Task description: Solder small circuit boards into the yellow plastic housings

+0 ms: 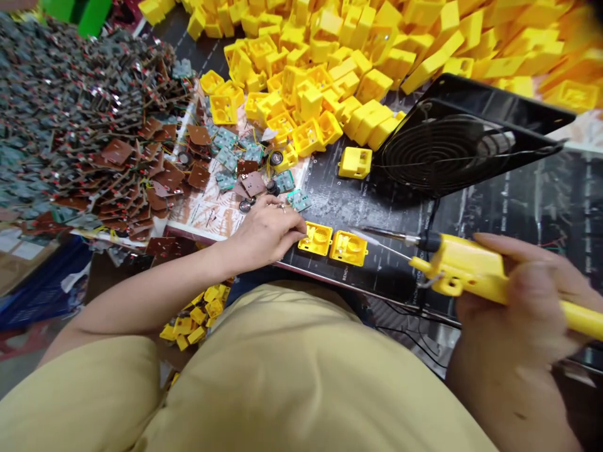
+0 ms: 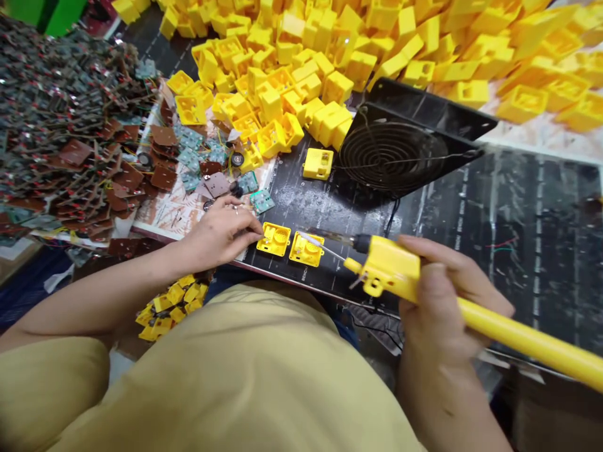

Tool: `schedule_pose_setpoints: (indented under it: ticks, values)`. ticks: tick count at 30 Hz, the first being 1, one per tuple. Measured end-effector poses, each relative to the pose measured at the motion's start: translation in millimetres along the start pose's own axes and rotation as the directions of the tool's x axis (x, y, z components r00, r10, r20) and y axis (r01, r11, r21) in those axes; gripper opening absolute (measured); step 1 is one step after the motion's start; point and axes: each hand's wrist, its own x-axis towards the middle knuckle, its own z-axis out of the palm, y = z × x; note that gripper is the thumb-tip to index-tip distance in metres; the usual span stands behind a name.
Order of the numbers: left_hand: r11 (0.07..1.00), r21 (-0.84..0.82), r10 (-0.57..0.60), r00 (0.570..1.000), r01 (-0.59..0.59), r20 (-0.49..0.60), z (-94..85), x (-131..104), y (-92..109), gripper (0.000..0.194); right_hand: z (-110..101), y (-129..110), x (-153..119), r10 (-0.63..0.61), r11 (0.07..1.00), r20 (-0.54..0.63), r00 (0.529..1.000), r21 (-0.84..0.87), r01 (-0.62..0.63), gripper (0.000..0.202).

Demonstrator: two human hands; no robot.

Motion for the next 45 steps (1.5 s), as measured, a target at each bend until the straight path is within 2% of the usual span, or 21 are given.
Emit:
schedule_pose_setpoints:
  ticks: [2,4,9,12,14,16,19,24,30,35,40,44,45]
  values:
    - [0.999,0.039,0.024,1.000,-0.024,0.007,-1.0,-2.0,0.7,0.017,6.1,-5.6,0.5,-0.041,0.996,0.015,0.999,0.082,0.040,0.034]
    - [0.998,0.055,0.040,0.999,-0.040,0.011,-3.6,-4.5,1.5,0.018,6.4,-10.0,1.3,-0.096,0.987,0.090,0.991,0.136,0.083,0.045]
    - [0.993,0.088,0.068,0.994,-0.075,0.080,-12.7,-7.7,3.5,0.020,1.9,-9.2,-0.4,-0.149,0.984,0.248,0.957,0.129,0.119,0.050]
    - [0.994,0.079,0.067,0.996,-0.071,0.062,-14.6,-6.9,3.7,0.018,2.5,-5.7,-2.3,-0.179,0.983,0.282,0.943,0.097,0.158,0.052]
    - [0.996,0.074,0.052,0.997,-0.056,0.049,-13.1,-6.0,4.3,0.017,3.4,-4.8,-2.6,-0.145,0.989,0.279,0.949,0.032,0.142,0.050]
    - [0.994,0.102,0.036,0.998,-0.041,0.053,-10.3,-5.1,5.9,0.016,4.1,-5.7,-1.9,-0.186,0.981,0.286,0.940,0.005,0.193,0.046]
    - [0.984,0.176,0.030,0.997,-0.042,0.073,-6.9,-3.5,9.4,0.017,4.4,-10.7,1.4,-0.299,0.953,0.317,0.900,0.047,0.300,0.041]
    - [0.971,0.233,0.042,0.996,-0.061,0.084,-10.4,3.9,11.8,0.019,5.9,-22.0,11.0,-0.388,0.919,0.408,0.827,0.101,0.382,0.030]
    - [0.966,0.259,0.002,0.997,-0.022,0.077,-11.2,15.9,6.9,0.018,15.0,-24.7,14.7,-0.422,0.894,0.415,0.806,0.040,0.447,0.015]
    - [0.957,0.288,0.003,0.996,-0.028,0.088,-6.5,18.1,5.3,0.018,20.8,-25.3,13.5,-0.457,0.872,0.407,0.791,0.028,0.489,0.017]
    - [0.946,0.320,0.013,0.991,-0.055,0.134,-8.5,21.3,6.5,0.018,26.2,-25.2,16.7,-0.517,0.826,0.437,0.736,0.030,0.563,0.017]
    - [0.932,0.356,-0.001,0.984,-0.064,0.179,-11.1,25.2,8.7,0.019,20.0,-25.9,20.4,-0.515,0.808,0.526,0.677,0.034,0.589,0.019]
    - [0.930,0.361,0.000,0.982,-0.070,0.190,-11.3,25.8,9.0,0.019,16.2,-26.0,21.9,-0.478,0.827,0.543,0.690,0.013,0.563,0.016]
